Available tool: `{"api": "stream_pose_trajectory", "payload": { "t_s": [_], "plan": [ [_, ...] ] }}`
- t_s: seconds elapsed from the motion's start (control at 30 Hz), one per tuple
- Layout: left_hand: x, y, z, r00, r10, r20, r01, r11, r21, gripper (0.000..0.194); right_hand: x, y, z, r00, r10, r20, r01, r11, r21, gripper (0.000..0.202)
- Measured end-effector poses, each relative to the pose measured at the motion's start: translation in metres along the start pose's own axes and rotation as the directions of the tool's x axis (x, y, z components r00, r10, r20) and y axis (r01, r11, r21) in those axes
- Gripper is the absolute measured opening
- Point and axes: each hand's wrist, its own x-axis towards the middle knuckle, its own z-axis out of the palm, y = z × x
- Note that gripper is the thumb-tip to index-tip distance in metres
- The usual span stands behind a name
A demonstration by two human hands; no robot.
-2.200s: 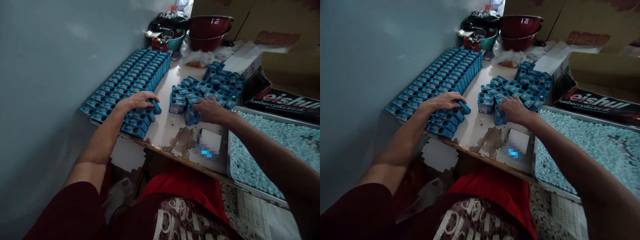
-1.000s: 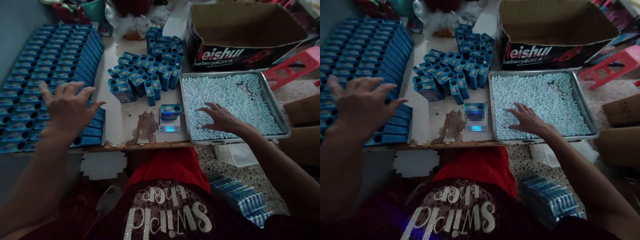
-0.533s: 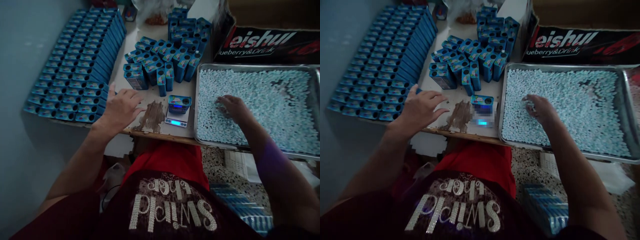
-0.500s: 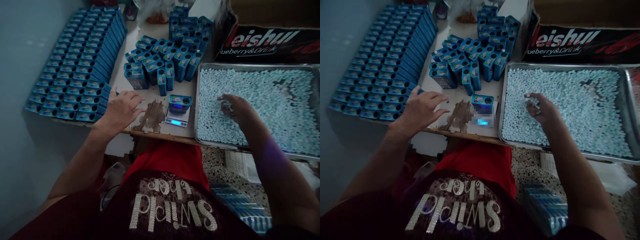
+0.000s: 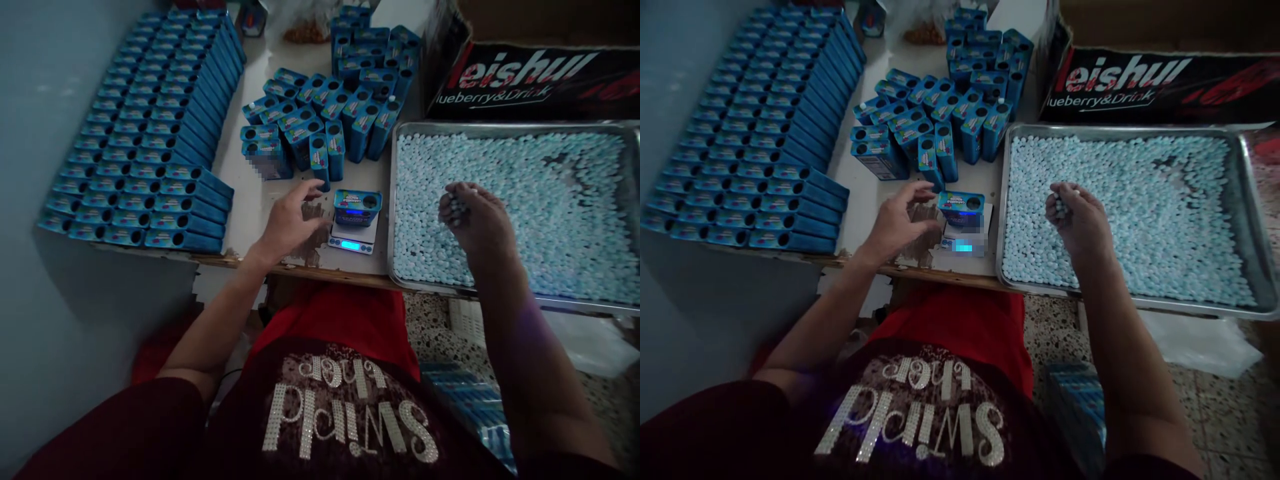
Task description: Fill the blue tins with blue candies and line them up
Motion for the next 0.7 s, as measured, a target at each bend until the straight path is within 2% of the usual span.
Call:
{"api": "stream_pose_trajectory", "payload": {
  "t_s": [0.1,0.17,0.27,0.37,0.4,0.47,0.53,0.6,0.67,0.7],
  "plan": [
    [0.004,-0.002,0.027,1.0,-0.014,-0.008,0.013,0.99,-0.14,0.079,0.002,-0.009,0.0,0.999,0.021,0.024,-0.019,0.998,-0.057,0.031],
    [0.007,0.003,0.039,0.999,-0.041,0.028,0.044,0.99,-0.134,0.078,0.005,-0.013,0.002,0.994,0.088,0.07,-0.082,0.994,-0.076,0.039],
    [0.01,0.015,0.048,0.99,-0.11,0.089,0.119,0.986,-0.114,0.062,0.007,-0.014,0.009,0.978,0.166,0.123,-0.157,0.984,-0.081,0.058],
    [0.013,0.022,0.048,0.989,-0.111,0.1,0.132,0.963,-0.233,0.048,0.002,-0.013,0.023,0.999,0.034,0.017,-0.031,0.988,-0.151,0.064],
    [0.015,0.024,0.047,0.993,-0.075,0.094,0.097,0.963,-0.251,0.042,0.0,-0.014,0.028,0.999,-0.04,-0.021,0.035,0.98,-0.195,0.064],
    [0.025,0.03,0.043,0.995,0.066,0.077,-0.052,0.982,-0.18,0.029,-0.005,-0.017,0.038,0.987,-0.153,-0.057,0.132,0.952,-0.275,0.065],
    [0.042,0.043,0.037,0.964,0.248,0.093,-0.249,0.969,-0.008,0.029,-0.006,-0.021,0.045,0.985,-0.164,-0.056,0.141,0.947,-0.288,0.07],
    [0.065,0.065,0.033,0.914,0.385,0.132,-0.403,0.9,0.164,0.042,-0.003,-0.024,0.05,0.998,-0.065,-0.014,0.06,0.979,-0.197,0.076],
    [0.088,0.092,0.033,0.865,0.471,0.171,-0.502,0.819,0.278,0.045,0.002,-0.023,0.051,0.993,0.089,0.078,-0.091,0.996,0.016,0.075],
    [0.098,0.106,0.035,0.841,0.506,0.193,-0.541,0.78,0.313,0.043,0.005,-0.02,0.05,0.977,0.165,0.137,-0.185,0.971,0.154,0.072]
  ]
}}
